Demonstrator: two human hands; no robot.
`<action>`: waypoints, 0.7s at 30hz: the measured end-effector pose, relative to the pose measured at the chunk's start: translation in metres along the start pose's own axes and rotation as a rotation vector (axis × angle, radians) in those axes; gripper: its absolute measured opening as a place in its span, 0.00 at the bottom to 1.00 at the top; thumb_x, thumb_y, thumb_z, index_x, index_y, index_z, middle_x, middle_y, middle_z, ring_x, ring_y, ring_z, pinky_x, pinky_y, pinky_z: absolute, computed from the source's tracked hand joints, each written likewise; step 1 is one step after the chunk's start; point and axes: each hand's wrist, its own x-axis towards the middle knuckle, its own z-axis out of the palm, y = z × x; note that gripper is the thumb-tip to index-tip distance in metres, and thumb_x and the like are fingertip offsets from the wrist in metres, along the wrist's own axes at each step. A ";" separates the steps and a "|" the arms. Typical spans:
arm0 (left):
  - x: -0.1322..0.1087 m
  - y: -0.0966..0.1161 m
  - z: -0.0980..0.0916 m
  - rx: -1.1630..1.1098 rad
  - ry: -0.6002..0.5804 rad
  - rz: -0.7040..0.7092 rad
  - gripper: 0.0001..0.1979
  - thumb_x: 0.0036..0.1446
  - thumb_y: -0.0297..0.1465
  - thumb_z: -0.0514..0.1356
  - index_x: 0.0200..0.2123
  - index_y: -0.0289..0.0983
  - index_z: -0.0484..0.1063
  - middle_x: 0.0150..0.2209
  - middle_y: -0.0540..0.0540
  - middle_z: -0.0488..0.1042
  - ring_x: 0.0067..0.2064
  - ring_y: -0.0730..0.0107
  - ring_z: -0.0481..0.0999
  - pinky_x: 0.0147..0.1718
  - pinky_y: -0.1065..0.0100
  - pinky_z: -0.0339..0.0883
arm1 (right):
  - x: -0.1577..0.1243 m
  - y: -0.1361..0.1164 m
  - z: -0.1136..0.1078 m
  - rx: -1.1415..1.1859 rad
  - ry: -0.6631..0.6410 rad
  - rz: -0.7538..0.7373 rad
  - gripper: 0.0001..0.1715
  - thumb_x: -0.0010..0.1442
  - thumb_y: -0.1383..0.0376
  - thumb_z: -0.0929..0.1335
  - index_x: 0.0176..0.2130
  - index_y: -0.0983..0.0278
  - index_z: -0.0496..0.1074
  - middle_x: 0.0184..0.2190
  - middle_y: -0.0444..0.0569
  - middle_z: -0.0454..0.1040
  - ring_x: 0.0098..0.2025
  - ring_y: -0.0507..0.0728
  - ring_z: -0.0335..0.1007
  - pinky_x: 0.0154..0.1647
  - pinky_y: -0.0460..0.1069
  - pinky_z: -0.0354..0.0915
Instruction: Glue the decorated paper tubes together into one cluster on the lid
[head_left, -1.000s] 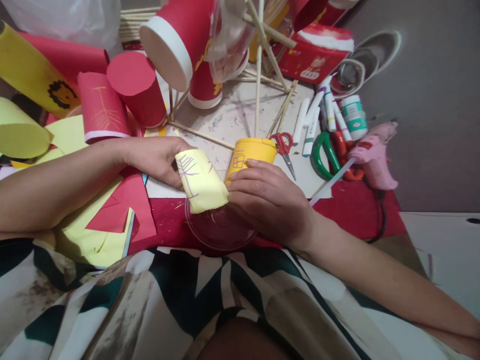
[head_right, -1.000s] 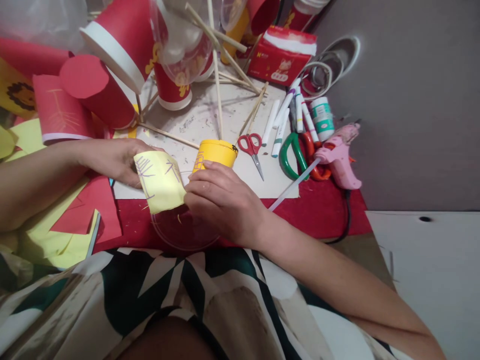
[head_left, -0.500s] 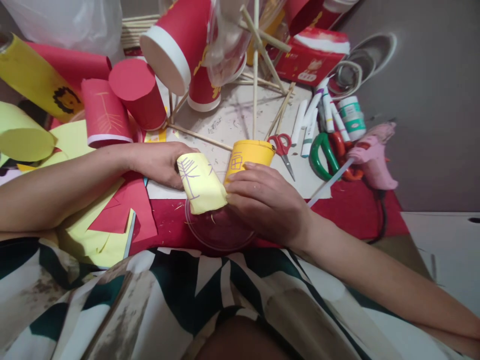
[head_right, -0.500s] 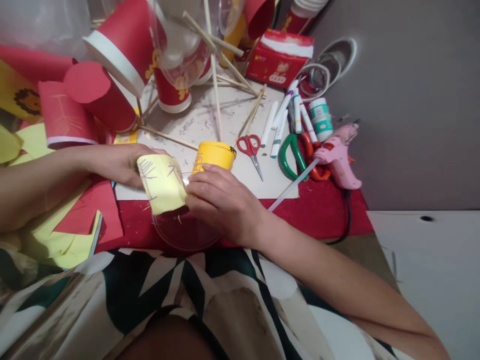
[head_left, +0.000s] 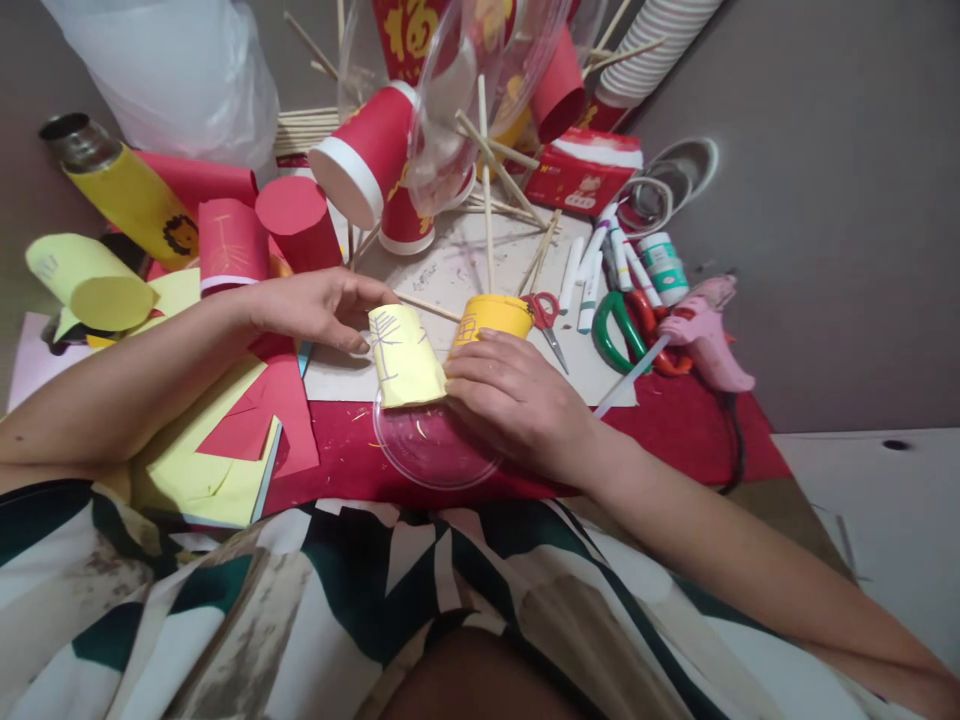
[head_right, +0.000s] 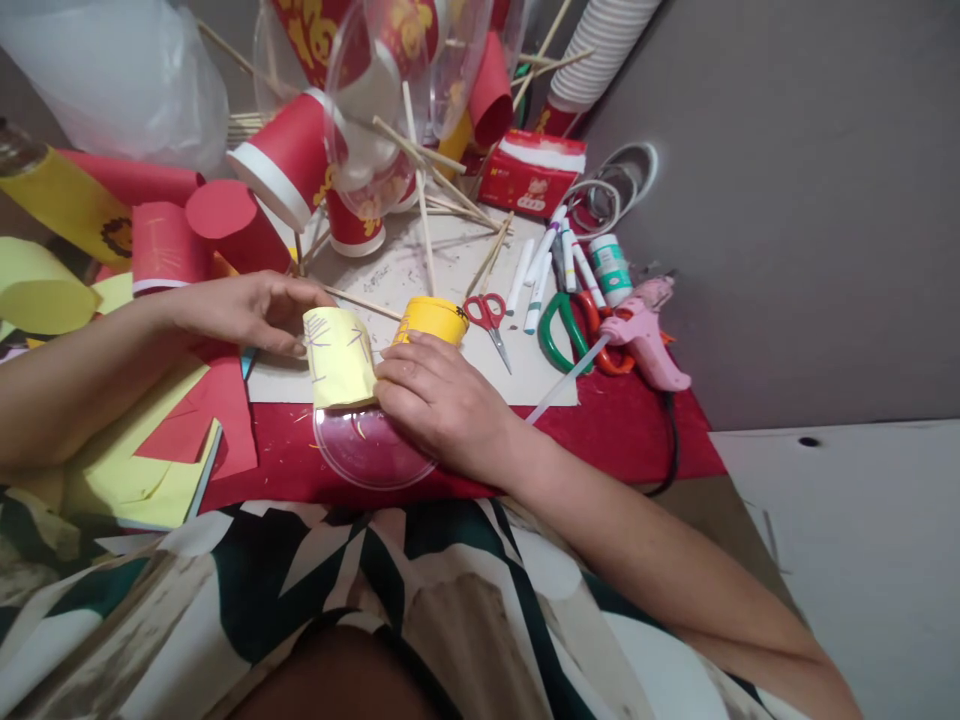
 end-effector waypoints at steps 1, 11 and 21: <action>-0.004 0.002 0.001 0.024 0.031 0.008 0.22 0.59 0.34 0.66 0.57 0.39 0.77 0.52 0.40 0.83 0.51 0.58 0.84 0.45 0.64 0.77 | 0.000 0.000 0.000 -0.010 0.000 -0.001 0.11 0.69 0.72 0.67 0.49 0.64 0.76 0.47 0.56 0.83 0.55 0.61 0.77 0.59 0.63 0.72; -0.044 0.038 0.059 0.475 0.645 0.224 0.22 0.65 0.32 0.63 0.62 0.41 0.73 0.59 0.40 0.79 0.61 0.56 0.78 0.62 0.54 0.71 | -0.006 0.005 -0.035 -0.008 0.179 0.103 0.23 0.63 0.69 0.73 0.56 0.60 0.74 0.52 0.58 0.81 0.55 0.66 0.79 0.58 0.65 0.74; -0.034 0.020 0.102 0.956 0.233 0.227 0.34 0.71 0.50 0.54 0.74 0.42 0.58 0.72 0.40 0.65 0.75 0.55 0.59 0.76 0.53 0.36 | -0.018 0.008 -0.025 -0.048 0.187 0.253 0.24 0.65 0.67 0.71 0.59 0.59 0.72 0.54 0.60 0.80 0.57 0.67 0.78 0.57 0.65 0.74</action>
